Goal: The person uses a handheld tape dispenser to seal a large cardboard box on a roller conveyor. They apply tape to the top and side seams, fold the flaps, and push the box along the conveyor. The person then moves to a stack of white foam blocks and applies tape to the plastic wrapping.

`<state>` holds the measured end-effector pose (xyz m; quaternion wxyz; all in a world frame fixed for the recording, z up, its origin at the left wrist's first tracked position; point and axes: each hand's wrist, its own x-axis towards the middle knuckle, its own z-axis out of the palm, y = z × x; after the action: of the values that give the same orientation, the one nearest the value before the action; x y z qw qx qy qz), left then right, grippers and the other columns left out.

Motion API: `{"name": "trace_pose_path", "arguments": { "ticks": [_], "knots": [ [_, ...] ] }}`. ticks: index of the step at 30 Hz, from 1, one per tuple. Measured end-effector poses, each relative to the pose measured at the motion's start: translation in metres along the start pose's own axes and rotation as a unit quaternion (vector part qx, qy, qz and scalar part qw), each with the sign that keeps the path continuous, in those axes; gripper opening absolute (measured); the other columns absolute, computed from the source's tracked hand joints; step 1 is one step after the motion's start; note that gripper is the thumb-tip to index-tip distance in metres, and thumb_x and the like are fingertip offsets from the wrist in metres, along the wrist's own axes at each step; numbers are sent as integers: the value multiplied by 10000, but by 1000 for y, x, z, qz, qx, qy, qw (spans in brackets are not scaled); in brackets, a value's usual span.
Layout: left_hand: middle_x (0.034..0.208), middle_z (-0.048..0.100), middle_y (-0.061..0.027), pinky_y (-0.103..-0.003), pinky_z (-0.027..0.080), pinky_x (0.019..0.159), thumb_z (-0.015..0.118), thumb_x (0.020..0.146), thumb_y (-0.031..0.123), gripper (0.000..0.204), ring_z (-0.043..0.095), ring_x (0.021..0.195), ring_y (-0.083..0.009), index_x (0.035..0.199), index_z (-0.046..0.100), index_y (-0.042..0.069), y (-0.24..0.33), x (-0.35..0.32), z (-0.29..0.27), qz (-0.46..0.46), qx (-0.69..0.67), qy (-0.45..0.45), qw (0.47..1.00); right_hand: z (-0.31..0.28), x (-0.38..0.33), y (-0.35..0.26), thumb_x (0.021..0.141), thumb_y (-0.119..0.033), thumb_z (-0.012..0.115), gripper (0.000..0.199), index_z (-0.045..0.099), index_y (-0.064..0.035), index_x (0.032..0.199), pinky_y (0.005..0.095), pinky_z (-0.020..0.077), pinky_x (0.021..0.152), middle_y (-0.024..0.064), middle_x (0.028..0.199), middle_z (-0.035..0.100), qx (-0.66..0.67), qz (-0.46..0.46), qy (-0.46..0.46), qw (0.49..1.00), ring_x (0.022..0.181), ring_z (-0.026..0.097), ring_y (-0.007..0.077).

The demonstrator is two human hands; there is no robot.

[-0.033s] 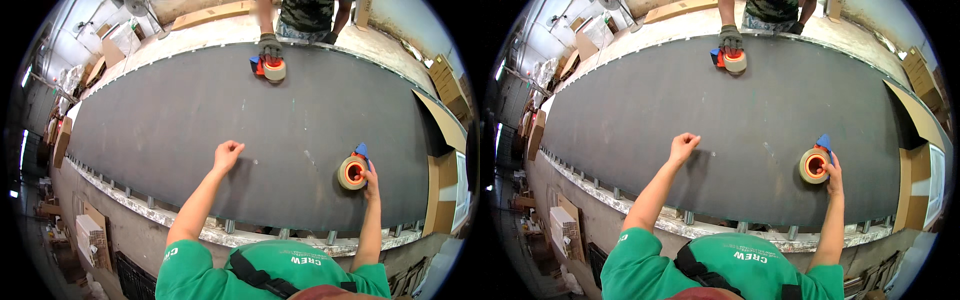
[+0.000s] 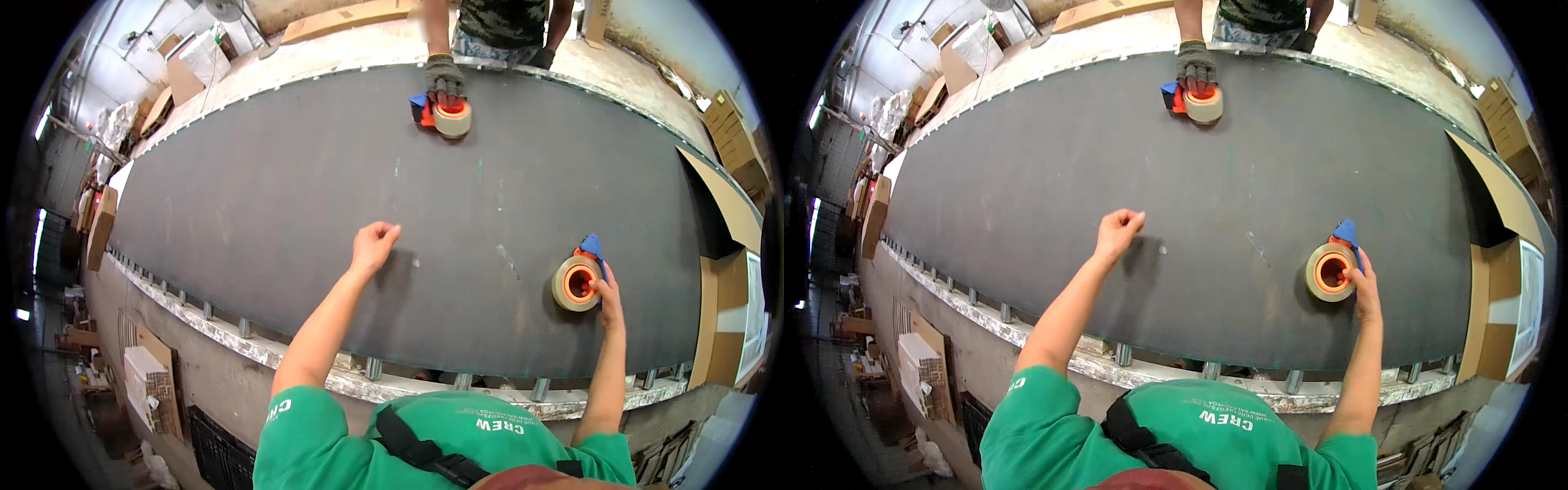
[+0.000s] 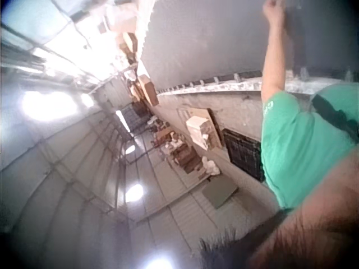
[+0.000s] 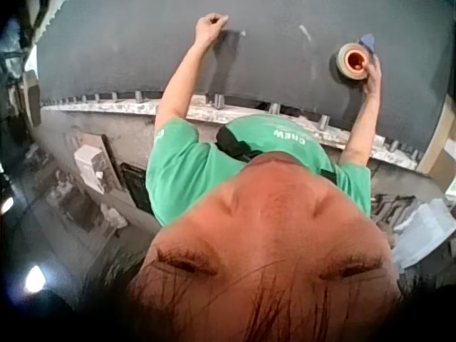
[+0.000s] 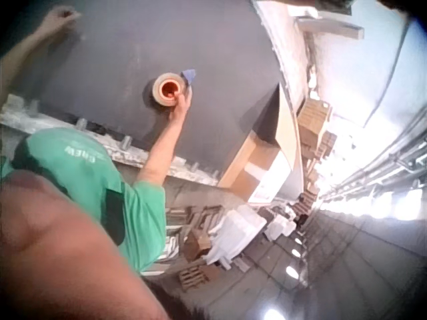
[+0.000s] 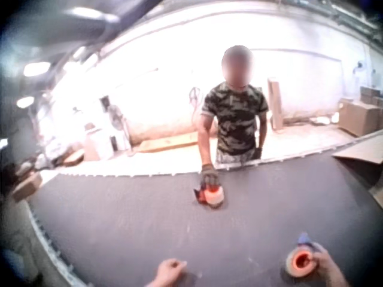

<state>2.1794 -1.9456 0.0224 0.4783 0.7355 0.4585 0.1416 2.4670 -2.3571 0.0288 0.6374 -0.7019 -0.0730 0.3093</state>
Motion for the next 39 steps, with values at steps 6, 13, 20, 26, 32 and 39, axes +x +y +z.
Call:
{"name": "trace_pose_path", "arguments": {
  "ticks": [6, 13, 20, 26, 32, 39],
  "knots": [
    [686, 591, -66, -316, 447, 640, 627, 881, 271, 259, 535, 650, -157, 804, 642, 24, 25, 59, 53, 71, -31, 27, 997, -13, 23, -30, 792, -204, 639, 560, 495, -25, 1302, 380, 332, 1052, 149, 1351, 466, -420, -68, -53, 903, 1271, 407, 272],
    [810, 620, -42, -348, 471, 680, 704, 768, 104, 73, 563, 789, -243, 803, 642, 91, -5, 65, 83, 363, 88, 165, 913, 141, 87, -109, 762, -82, 673, 543, 526, -84, 1285, 395, 383, 1031, 125, 1314, 515, -493, -397, -66, 771, 1231, 470, 302],
    [810, 607, -29, -349, 482, 714, 715, 736, 96, 76, 567, 826, -231, 767, 646, 92, -6, 71, 78, 352, 56, 148, 922, 334, 243, -110, 798, -5, 552, 495, 538, -122, 1279, 405, 406, 1010, 106, 1351, 489, -599, -565, -54, 564, 1241, 458, 302],
    [790, 601, -34, -355, 479, 706, 716, 731, 106, 78, 564, 818, -237, 757, 644, 91, -9, 69, 74, 346, 51, 160, 923, 358, 257, -117, 763, -69, 605, 355, 638, -108, 1114, 404, 521, 821, 114, 1058, 665, -795, -250, -165, 528, 980, 622, 333],
    [830, 612, -49, -375, 481, 746, 697, 741, 133, 86, 566, 847, -259, 791, 636, 99, -18, 71, 73, 332, 41, 145, 931, 241, 138, -77, 742, -138, 658, 291, 614, -67, 1021, 355, 529, 612, 48, 841, 650, 34, 132, -223, 965, 716, 644, 173],
    [972, 672, -49, -287, 479, 829, 661, 874, 214, 256, 607, 911, -137, 1063, 658, 41, 23, -27, 86, 66, -141, -148, 977, 114, -59, -53, 817, -182, 620, 223, 536, -77, 994, 256, 288, 435, 41, 635, 451, 415, -23, -419, 807, 498, 393, 121]
  ]
}}
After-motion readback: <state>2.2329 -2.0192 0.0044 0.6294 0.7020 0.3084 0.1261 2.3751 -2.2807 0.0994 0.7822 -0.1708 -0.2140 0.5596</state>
